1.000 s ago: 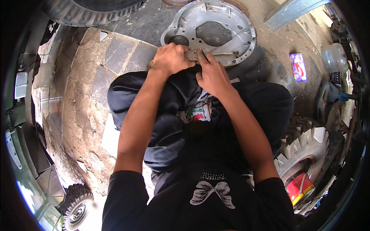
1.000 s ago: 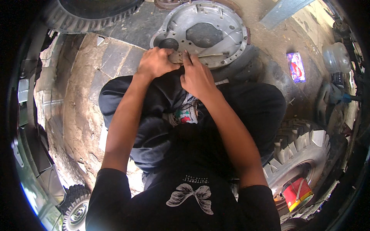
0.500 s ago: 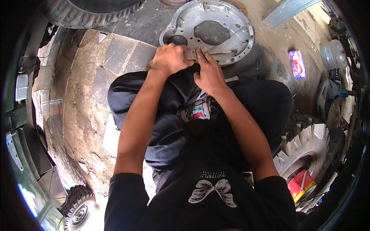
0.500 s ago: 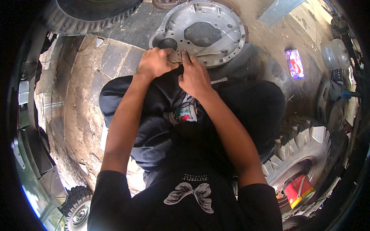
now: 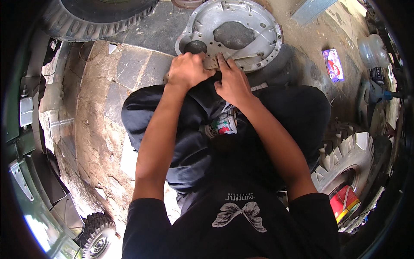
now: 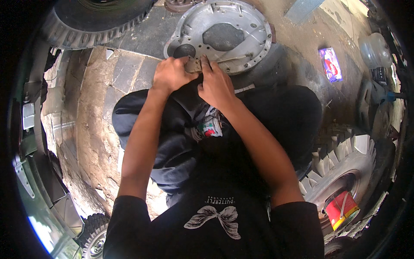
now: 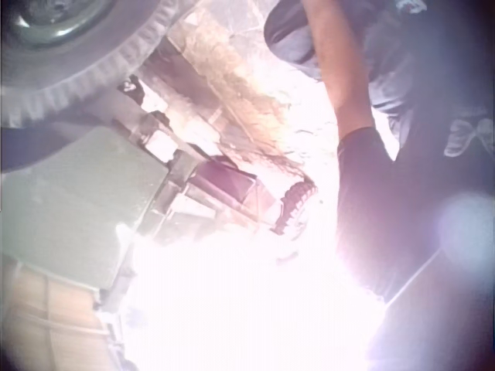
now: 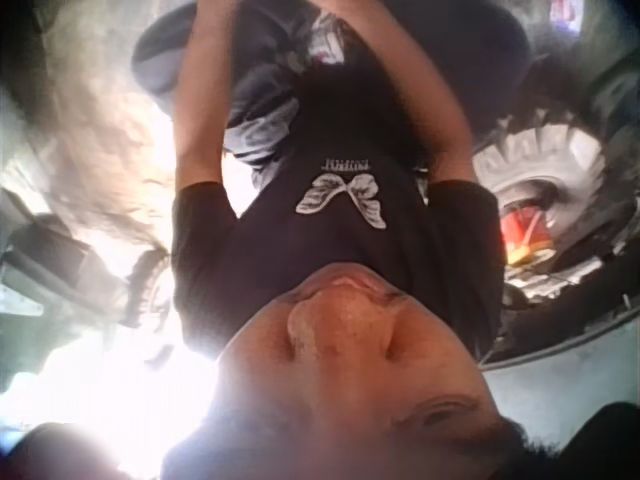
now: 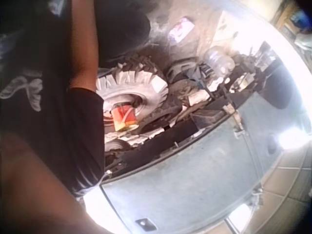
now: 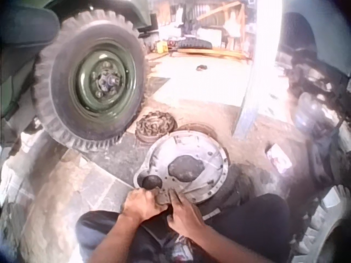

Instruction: The person sits on the floor and uses a small metal tool to scrape and clean the inner surface of a brake drum. The person repeatedly scrapes the interior surface, rotating the drum to access different areas.

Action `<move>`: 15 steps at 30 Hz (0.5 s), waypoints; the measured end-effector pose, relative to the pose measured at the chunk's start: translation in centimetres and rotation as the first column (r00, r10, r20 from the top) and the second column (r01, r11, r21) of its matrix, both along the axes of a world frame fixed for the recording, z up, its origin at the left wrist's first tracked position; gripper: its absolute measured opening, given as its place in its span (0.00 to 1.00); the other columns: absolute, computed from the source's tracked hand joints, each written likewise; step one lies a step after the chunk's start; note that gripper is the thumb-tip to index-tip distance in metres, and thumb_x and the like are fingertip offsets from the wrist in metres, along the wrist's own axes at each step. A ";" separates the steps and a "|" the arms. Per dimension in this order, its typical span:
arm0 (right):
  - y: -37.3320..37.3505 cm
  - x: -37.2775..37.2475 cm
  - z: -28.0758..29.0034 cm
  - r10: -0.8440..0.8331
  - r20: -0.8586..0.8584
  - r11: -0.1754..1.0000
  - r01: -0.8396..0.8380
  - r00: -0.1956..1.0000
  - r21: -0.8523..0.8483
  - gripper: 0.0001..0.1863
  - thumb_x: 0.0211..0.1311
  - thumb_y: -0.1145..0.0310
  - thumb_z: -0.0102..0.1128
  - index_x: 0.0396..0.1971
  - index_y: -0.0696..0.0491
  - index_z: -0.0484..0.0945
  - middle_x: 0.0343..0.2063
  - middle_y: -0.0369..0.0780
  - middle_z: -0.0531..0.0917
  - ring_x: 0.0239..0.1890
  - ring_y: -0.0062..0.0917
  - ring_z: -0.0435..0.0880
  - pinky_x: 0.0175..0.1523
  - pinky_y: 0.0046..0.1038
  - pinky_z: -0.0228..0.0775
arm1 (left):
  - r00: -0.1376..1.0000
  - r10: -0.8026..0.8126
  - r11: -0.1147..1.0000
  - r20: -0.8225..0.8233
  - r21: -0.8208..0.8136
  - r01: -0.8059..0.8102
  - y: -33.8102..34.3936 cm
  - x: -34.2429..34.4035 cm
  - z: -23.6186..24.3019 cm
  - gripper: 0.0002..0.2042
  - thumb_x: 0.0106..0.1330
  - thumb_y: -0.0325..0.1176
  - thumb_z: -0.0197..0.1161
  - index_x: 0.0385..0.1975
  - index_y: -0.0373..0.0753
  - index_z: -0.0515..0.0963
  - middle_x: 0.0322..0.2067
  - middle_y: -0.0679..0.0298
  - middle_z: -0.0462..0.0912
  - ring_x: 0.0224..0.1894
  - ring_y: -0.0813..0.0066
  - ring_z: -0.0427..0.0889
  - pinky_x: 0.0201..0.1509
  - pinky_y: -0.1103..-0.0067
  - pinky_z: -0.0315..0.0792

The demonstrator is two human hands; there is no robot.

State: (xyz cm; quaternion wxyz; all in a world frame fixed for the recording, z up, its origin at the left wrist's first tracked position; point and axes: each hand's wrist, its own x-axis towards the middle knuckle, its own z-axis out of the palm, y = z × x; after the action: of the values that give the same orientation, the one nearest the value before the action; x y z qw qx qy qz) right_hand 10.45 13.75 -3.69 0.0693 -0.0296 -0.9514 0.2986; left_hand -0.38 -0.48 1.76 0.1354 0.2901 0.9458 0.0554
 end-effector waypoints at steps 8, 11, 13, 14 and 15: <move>0.4 1.2 0.5 0.047 -0.008 0.999 -0.047 0.999 0.004 0.51 0.51 0.69 0.73 0.76 0.64 0.57 0.59 0.57 0.75 0.54 0.54 0.84 0.58 0.46 0.80 | 1.000 -0.004 1.000 -0.030 0.014 0.004 0.0 -0.3 -0.4 0.30 0.56 0.59 0.72 0.51 0.43 0.87 0.44 0.46 0.90 0.51 0.47 0.89 0.60 0.59 0.81; -0.4 2.3 1.4 0.065 0.046 0.997 -0.063 0.997 -0.051 0.52 0.51 0.68 0.74 0.76 0.64 0.57 0.59 0.57 0.75 0.54 0.55 0.83 0.58 0.45 0.80 | 0.998 0.011 1.000 -0.054 -0.006 -0.011 -0.5 0.3 -0.8 0.30 0.56 0.60 0.72 0.50 0.43 0.87 0.44 0.45 0.90 0.51 0.47 0.89 0.60 0.59 0.81; 0.2 2.7 1.8 0.095 0.133 0.995 -0.091 0.986 -0.041 0.52 0.51 0.68 0.75 0.75 0.64 0.57 0.59 0.58 0.75 0.54 0.55 0.83 0.58 0.45 0.80 | 0.999 0.030 1.000 -0.035 -0.001 -0.030 -0.3 0.4 -0.6 0.29 0.55 0.60 0.73 0.49 0.43 0.87 0.44 0.45 0.90 0.50 0.46 0.89 0.59 0.59 0.81; 0.4 1.4 1.8 0.094 0.111 0.995 -0.092 0.989 -0.023 0.54 0.51 0.68 0.75 0.76 0.65 0.56 0.60 0.58 0.75 0.54 0.54 0.84 0.57 0.45 0.80 | 0.999 0.024 1.000 -0.049 0.015 -0.024 -0.4 -0.1 -0.6 0.29 0.55 0.60 0.73 0.50 0.43 0.87 0.44 0.45 0.90 0.50 0.46 0.89 0.59 0.59 0.81; 0.3 1.1 1.6 0.074 0.086 0.997 -0.072 0.994 -0.029 0.54 0.51 0.68 0.75 0.76 0.65 0.55 0.59 0.57 0.75 0.54 0.54 0.84 0.57 0.45 0.80 | 0.998 0.016 0.999 -0.056 0.031 -0.014 -0.3 -0.1 -0.6 0.29 0.55 0.60 0.73 0.50 0.44 0.88 0.44 0.45 0.89 0.51 0.46 0.89 0.59 0.59 0.81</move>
State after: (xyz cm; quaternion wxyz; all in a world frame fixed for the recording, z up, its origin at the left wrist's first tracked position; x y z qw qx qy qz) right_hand 11.54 14.05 -2.09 0.0165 -0.0086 -0.9500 0.3118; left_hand -0.46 -0.78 1.14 0.1038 0.2864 0.9504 0.0625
